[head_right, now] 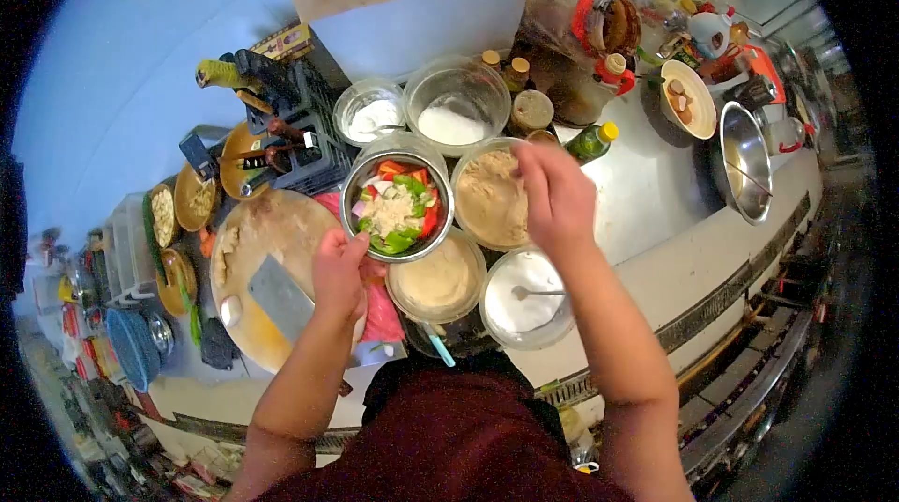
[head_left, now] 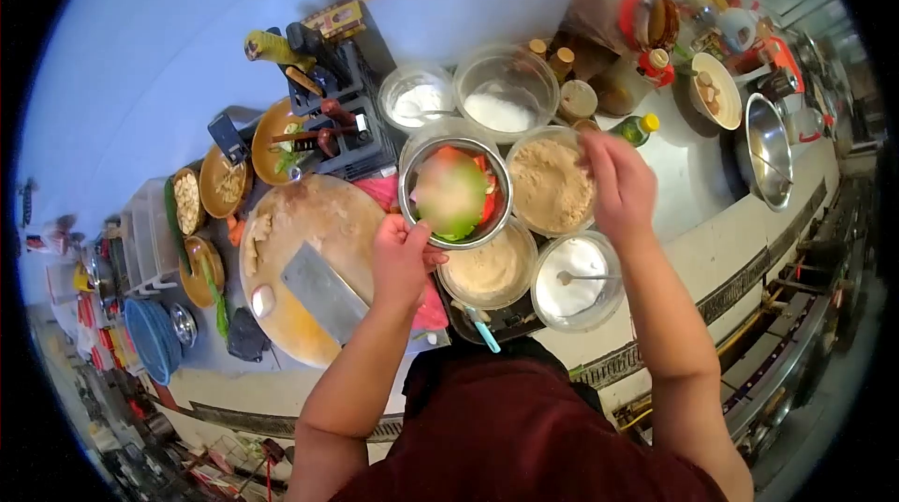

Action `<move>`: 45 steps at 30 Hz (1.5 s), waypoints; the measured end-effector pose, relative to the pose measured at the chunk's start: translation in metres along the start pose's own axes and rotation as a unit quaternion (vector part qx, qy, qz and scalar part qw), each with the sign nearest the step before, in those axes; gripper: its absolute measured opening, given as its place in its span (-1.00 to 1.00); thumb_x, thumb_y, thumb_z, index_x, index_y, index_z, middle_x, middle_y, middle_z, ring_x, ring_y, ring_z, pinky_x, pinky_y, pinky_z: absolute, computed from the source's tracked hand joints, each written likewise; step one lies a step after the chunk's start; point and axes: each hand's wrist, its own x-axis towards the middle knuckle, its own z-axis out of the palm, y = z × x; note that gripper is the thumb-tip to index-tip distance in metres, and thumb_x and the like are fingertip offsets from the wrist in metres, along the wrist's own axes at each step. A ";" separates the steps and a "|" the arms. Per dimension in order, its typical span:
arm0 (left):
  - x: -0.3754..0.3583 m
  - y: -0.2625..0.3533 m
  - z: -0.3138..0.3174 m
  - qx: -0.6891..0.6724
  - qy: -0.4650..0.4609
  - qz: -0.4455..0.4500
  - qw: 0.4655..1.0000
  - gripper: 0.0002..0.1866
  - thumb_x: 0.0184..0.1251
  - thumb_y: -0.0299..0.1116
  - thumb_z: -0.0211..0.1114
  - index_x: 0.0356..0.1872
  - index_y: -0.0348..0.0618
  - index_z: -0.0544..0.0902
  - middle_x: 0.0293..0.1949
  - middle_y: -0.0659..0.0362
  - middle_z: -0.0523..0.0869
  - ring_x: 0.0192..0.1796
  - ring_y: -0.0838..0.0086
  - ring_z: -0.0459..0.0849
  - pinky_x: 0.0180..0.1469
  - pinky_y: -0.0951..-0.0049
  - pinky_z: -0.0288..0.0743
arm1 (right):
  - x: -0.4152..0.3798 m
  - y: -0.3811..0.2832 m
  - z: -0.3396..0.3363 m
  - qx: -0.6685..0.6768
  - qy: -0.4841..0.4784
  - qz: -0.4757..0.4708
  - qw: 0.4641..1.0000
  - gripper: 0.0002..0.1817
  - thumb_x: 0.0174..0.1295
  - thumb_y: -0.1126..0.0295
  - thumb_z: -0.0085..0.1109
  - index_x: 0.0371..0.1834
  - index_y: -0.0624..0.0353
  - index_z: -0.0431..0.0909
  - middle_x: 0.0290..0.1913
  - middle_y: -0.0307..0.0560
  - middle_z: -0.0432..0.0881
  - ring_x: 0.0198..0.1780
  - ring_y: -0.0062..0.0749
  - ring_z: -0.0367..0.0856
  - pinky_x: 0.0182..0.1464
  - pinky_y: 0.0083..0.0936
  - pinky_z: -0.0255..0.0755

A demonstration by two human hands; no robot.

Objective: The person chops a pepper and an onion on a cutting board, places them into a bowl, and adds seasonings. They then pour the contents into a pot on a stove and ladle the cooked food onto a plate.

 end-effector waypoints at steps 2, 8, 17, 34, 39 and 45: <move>-0.001 0.005 -0.005 0.001 0.012 0.003 1.000 -0.87 0.33 -0.43 0.21 -0.31 -0.18 0.42 -0.47 0.13 0.63 -0.60 0.51 0.59 -0.56 0.56 0.53 | 0.036 0.047 0.032 0.005 -0.023 0.081 0.996 -0.75 0.35 0.33 0.04 -0.14 0.28 0.62 -0.37 -0.07 0.66 -0.42 -0.47 0.57 -0.33 -0.55 0.43; -0.001 0.016 -0.017 -0.019 0.028 0.008 0.999 -0.88 0.33 -0.45 0.21 -0.29 -0.18 0.43 -0.46 0.13 0.63 -0.57 0.49 0.61 -0.58 0.53 0.54 | 0.068 0.105 0.078 0.091 -0.075 0.205 0.972 -0.71 0.35 0.28 0.06 -0.23 0.34 0.62 -0.40 -0.15 0.64 -0.52 -0.62 0.39 -0.44 -0.60 0.32; 0.023 0.010 -0.002 -0.019 0.017 0.017 1.000 -0.88 0.34 -0.46 0.20 -0.32 -0.23 0.42 -0.49 0.14 0.62 -0.61 0.54 0.59 -0.55 0.58 0.56 | 0.069 0.087 0.044 0.402 0.015 0.404 0.822 -0.74 0.42 0.32 -0.09 -0.13 0.32 0.50 -0.38 -0.05 0.65 -0.56 -0.60 0.42 -0.54 -0.70 0.28; 0.030 0.013 0.023 -0.049 0.000 0.050 0.998 -0.86 0.35 -0.45 0.17 -0.33 -0.23 0.38 -0.44 0.10 0.59 -0.52 0.49 0.60 -0.49 0.51 0.58 | 0.045 0.093 0.078 0.151 -0.032 0.209 0.966 -0.73 0.39 0.30 0.02 -0.24 0.32 0.59 -0.41 -0.18 0.61 -0.54 -0.65 0.38 -0.49 -0.69 0.28; 0.030 0.008 0.010 -0.051 0.010 0.062 0.997 -0.87 0.35 -0.47 0.17 -0.31 -0.24 0.39 -0.44 0.11 0.60 -0.53 0.50 0.60 -0.51 0.53 0.57 | 0.054 0.068 0.056 0.317 0.013 0.355 0.879 -0.73 0.40 0.29 -0.03 -0.19 0.30 0.55 -0.42 -0.15 0.62 -0.55 -0.62 0.39 -0.50 -0.65 0.30; 0.040 0.012 0.015 -0.049 0.000 0.054 0.997 -0.87 0.35 -0.49 0.17 -0.34 -0.25 0.38 -0.44 0.11 0.56 -0.53 0.49 0.59 -0.51 0.51 0.58 | 0.051 0.020 0.010 0.405 0.033 0.324 0.854 -0.72 0.43 0.25 -0.04 -0.13 0.28 0.52 -0.40 -0.12 0.64 -0.56 -0.63 0.41 -0.53 -0.71 0.23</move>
